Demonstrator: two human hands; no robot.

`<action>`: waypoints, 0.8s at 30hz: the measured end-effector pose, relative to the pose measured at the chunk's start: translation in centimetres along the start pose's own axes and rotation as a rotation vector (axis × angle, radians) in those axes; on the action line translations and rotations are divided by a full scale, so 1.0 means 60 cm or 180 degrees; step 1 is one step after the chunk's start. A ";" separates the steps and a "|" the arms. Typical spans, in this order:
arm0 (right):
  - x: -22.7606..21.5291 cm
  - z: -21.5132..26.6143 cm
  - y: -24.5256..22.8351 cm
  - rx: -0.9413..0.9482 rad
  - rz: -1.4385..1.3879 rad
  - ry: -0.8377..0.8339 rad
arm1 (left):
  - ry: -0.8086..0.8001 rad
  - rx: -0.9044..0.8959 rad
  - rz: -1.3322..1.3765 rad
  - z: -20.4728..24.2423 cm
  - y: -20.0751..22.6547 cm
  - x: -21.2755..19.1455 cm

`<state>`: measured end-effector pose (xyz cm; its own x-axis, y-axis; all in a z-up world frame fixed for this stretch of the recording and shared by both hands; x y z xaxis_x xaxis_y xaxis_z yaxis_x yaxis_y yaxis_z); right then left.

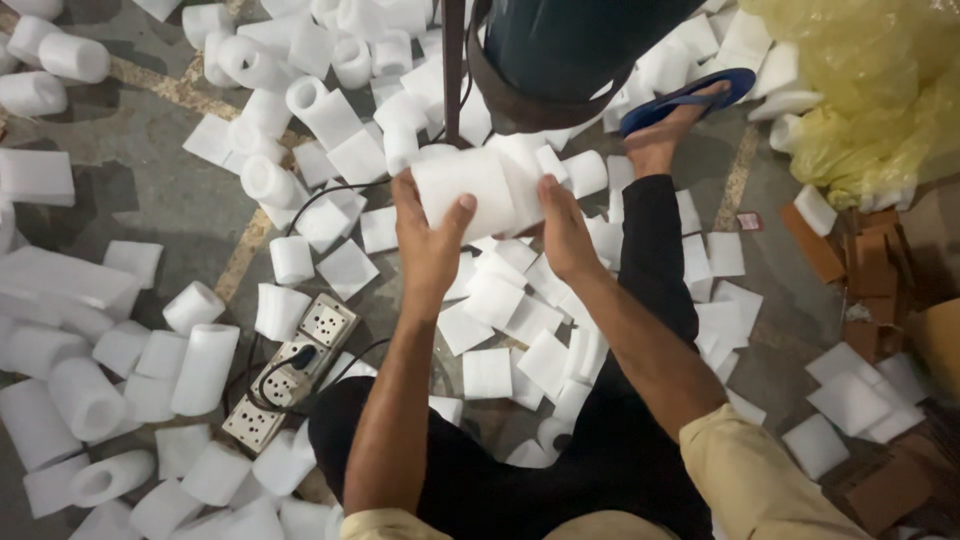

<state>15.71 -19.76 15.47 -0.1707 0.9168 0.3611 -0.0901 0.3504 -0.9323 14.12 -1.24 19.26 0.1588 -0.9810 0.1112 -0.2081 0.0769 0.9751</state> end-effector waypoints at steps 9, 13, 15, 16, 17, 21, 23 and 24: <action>-0.011 -0.094 -0.013 -0.0402 0.0543 0.0104 | 0.0557 0.0062 0.0110 -0.073 0.009 0.023; -0.014 -0.085 -0.001 -0.0547 0.0810 0.0099 | 0.0683 0.0050 -0.0013 -0.069 0.007 0.033; -0.006 -0.060 -0.007 -0.0563 0.0963 -0.0047 | 0.0638 0.0074 -0.0225 -0.058 0.014 0.036; -0.003 -0.045 -0.009 -0.0571 0.1184 -0.0035 | 0.0569 0.0155 -0.0310 -0.045 0.019 0.037; -0.001 -0.025 -0.008 -0.0563 0.1399 -0.0012 | 0.0493 0.0220 -0.0401 -0.028 0.025 0.036; -0.004 0.048 -0.001 -0.0433 0.1693 -0.0278 | 0.0286 0.0272 -0.0816 0.031 0.046 0.030; -0.010 0.085 0.012 -0.0286 0.1702 -0.0445 | 0.0140 0.0285 -0.0968 0.061 0.051 0.019; -0.017 0.101 0.018 -0.0378 0.1428 -0.0712 | -0.0005 0.0431 -0.1075 0.079 0.052 0.009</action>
Point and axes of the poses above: each hand's wrist, its own z-axis away from the middle knuckle, its own x-axis out of the palm, y = z × x, the point moved 1 cm from there along -z, towards the middle knuckle, and after that the axes turned 2 degrees about -z, right-handed, at the moved point
